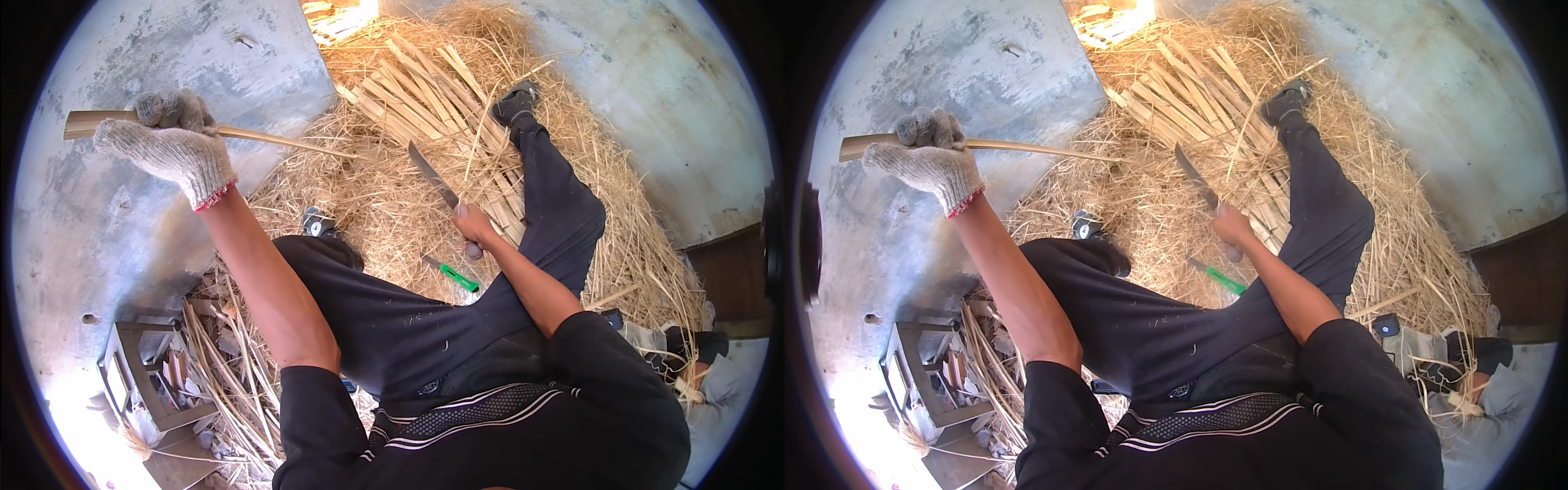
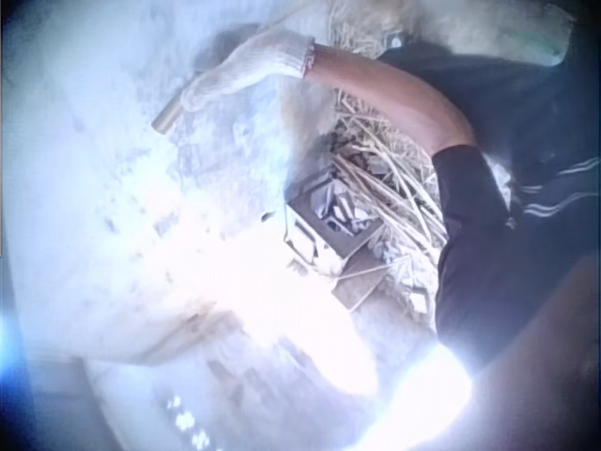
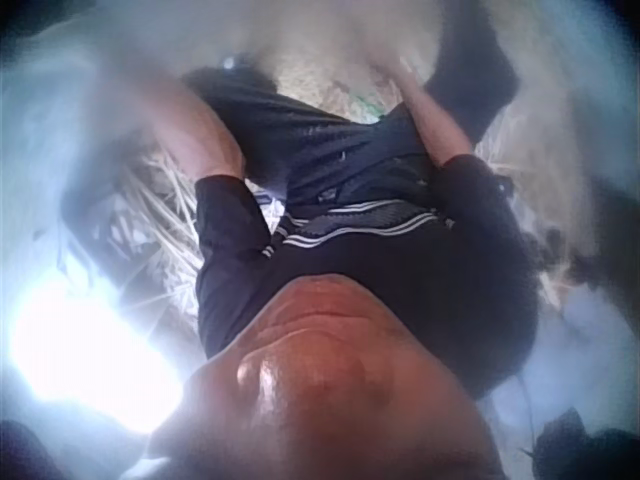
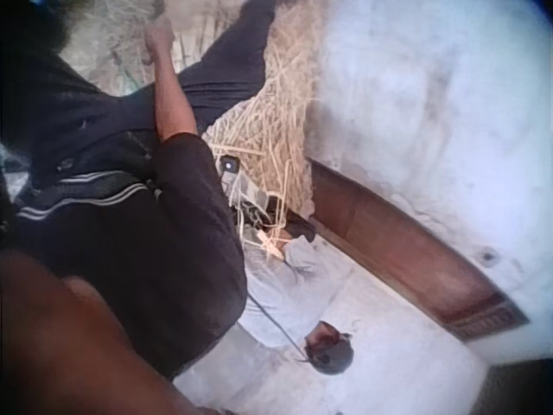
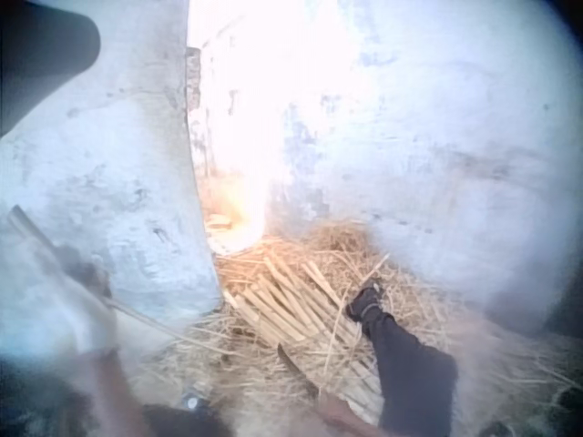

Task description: The person sits on a straw-covered floor and uses a green utility knife to split a long bamboo pole into thin strips. They hold the pole with a gloved left hand and carefully shave the material with the right hand, occasionally using a larger knife to assist in splitting the bamboo.

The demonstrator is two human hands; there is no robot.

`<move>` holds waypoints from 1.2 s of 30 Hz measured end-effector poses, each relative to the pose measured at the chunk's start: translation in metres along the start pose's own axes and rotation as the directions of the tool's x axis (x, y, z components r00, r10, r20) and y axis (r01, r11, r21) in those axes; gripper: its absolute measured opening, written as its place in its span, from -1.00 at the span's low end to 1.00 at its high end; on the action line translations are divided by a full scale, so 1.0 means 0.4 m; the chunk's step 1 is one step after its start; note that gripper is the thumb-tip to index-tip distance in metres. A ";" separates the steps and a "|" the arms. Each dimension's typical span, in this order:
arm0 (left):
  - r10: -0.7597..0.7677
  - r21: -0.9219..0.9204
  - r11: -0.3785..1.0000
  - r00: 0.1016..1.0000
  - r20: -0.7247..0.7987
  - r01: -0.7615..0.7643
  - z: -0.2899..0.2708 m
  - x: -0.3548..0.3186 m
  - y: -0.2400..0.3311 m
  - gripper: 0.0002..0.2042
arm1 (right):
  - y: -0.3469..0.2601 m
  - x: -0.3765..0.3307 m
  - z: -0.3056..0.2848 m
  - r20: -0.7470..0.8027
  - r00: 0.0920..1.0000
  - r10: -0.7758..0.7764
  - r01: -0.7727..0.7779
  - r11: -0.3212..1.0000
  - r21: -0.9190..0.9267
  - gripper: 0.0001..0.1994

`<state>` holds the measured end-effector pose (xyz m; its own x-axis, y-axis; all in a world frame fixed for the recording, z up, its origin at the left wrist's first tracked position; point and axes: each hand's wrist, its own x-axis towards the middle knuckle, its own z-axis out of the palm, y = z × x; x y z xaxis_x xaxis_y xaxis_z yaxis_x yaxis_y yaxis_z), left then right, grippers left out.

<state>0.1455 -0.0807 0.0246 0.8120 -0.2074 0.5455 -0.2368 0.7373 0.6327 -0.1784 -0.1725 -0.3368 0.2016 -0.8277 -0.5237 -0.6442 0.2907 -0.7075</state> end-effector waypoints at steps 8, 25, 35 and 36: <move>-0.023 -0.050 0.998 1.000 0.002 0.023 -0.005 0.004 0.007 -0.30 | 0.005 0.017 -0.058 0.082 0.986 0.146 -0.110 0.933 -0.343 -0.38; 0.005 -0.036 0.999 1.000 0.003 -0.005 -0.006 0.006 0.000 -0.26 | -0.055 -0.059 -0.027 0.788 0.615 0.032 -0.608 0.655 0.448 -0.25; -0.045 -0.054 0.997 0.987 0.157 0.054 -0.002 0.000 0.002 -0.25 | -0.258 -0.189 -0.014 -0.008 0.953 -0.303 0.301 0.939 0.164 -0.63; -0.026 -0.074 0.997 0.985 0.168 0.039 -0.010 0.004 0.004 -0.27 | -0.277 -0.195 -0.023 -0.186 0.911 -0.369 0.382 0.924 0.035 -0.69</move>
<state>0.1486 -0.0772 0.0245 0.7166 -0.3318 0.6135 -0.1650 0.7740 0.6113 -0.1294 -0.1447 -0.2132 0.2845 -0.9501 -0.1275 -0.4919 -0.0306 -0.8701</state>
